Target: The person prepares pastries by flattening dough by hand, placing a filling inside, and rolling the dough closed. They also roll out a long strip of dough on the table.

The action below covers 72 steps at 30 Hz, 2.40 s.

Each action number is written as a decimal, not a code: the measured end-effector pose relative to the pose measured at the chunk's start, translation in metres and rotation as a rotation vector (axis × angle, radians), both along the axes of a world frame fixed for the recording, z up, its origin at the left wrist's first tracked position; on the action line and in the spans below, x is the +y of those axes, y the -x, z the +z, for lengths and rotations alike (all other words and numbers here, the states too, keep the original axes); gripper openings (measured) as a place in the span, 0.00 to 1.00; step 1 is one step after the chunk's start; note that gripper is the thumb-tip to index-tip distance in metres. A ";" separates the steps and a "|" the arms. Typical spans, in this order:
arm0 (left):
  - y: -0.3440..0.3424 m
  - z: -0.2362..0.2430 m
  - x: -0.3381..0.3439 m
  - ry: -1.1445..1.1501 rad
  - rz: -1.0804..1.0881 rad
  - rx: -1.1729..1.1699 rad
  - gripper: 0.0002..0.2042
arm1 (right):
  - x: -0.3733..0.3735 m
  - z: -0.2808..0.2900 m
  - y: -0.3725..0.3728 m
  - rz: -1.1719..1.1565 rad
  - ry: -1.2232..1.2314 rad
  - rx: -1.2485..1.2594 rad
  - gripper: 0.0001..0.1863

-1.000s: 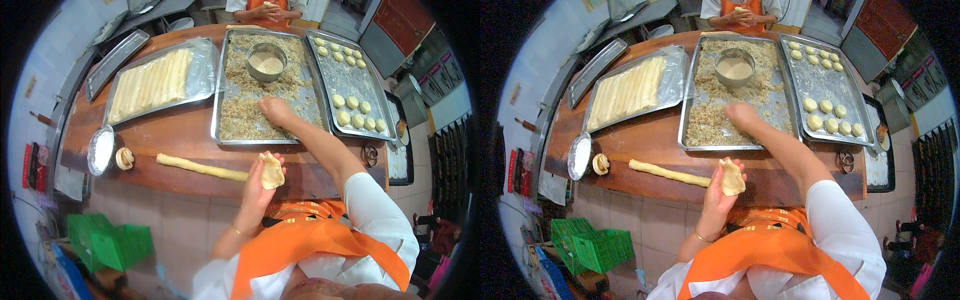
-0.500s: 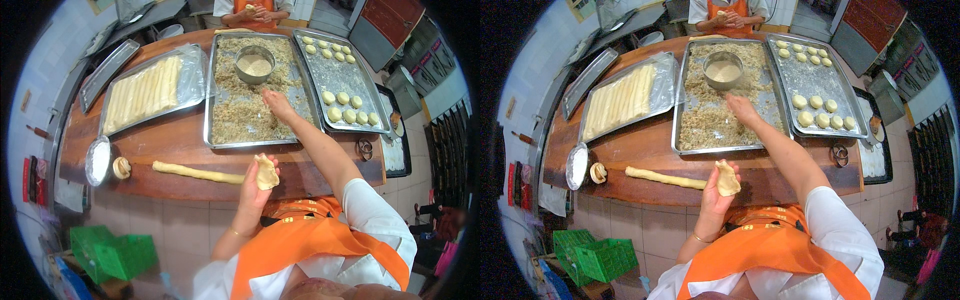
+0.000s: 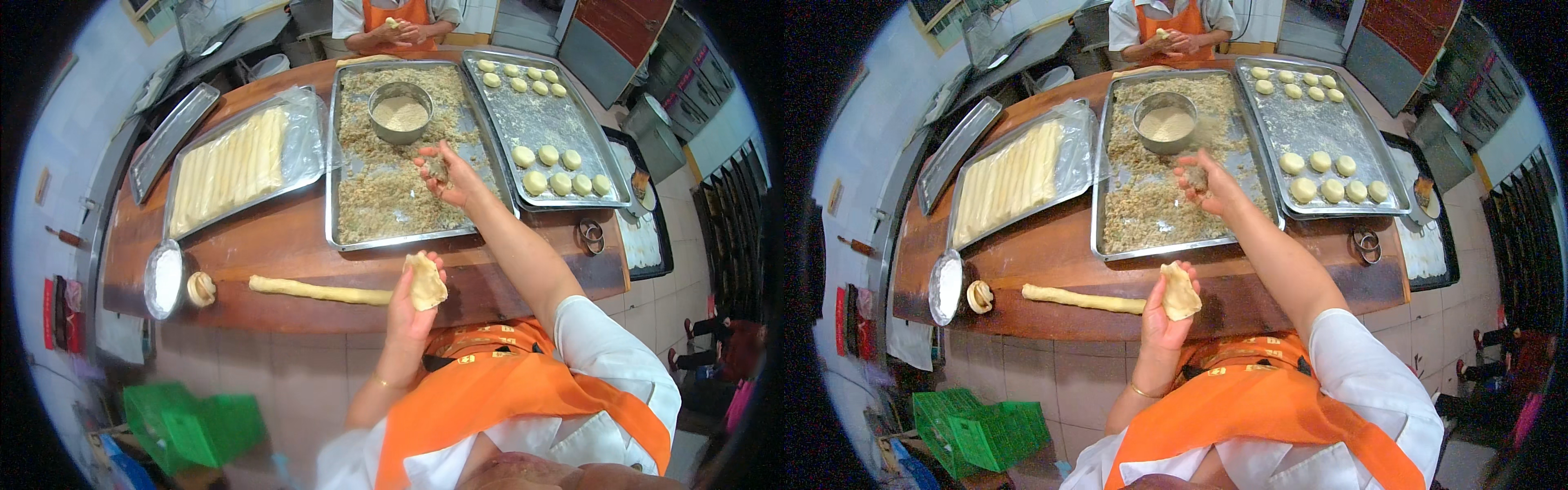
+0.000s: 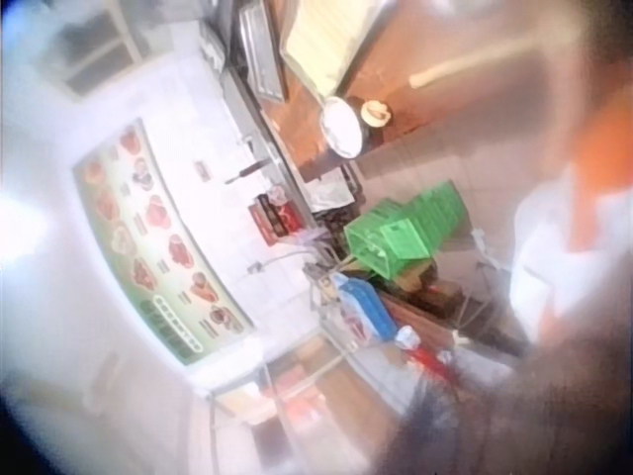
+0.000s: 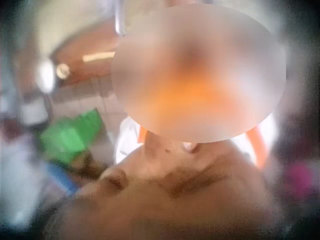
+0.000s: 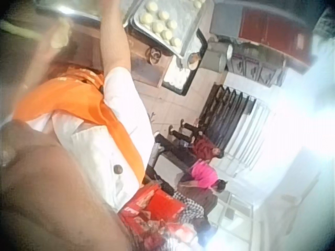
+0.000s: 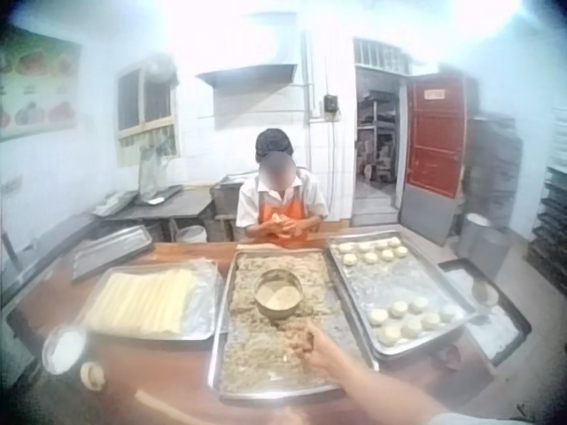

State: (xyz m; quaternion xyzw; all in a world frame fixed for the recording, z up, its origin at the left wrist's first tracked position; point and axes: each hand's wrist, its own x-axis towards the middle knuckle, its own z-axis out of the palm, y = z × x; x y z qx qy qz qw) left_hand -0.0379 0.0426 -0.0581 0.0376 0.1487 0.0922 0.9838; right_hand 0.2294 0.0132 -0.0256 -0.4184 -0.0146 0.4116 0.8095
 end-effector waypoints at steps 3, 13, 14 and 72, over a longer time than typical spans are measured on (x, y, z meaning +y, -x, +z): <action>-0.006 0.004 -0.001 -0.049 -0.020 0.066 0.19 | -0.006 -0.015 -0.008 -0.052 -0.076 0.008 0.21; -0.033 0.020 0.016 -0.152 0.046 0.137 0.16 | -0.022 -0.019 -0.008 0.009 0.286 -0.358 0.24; -0.034 0.021 0.017 -0.148 0.040 0.130 0.15 | -0.024 -0.019 -0.007 0.002 0.330 -0.353 0.23; -0.117 0.086 0.022 -0.697 0.091 -0.046 0.22 | -0.062 0.057 0.055 0.007 0.333 -0.813 0.11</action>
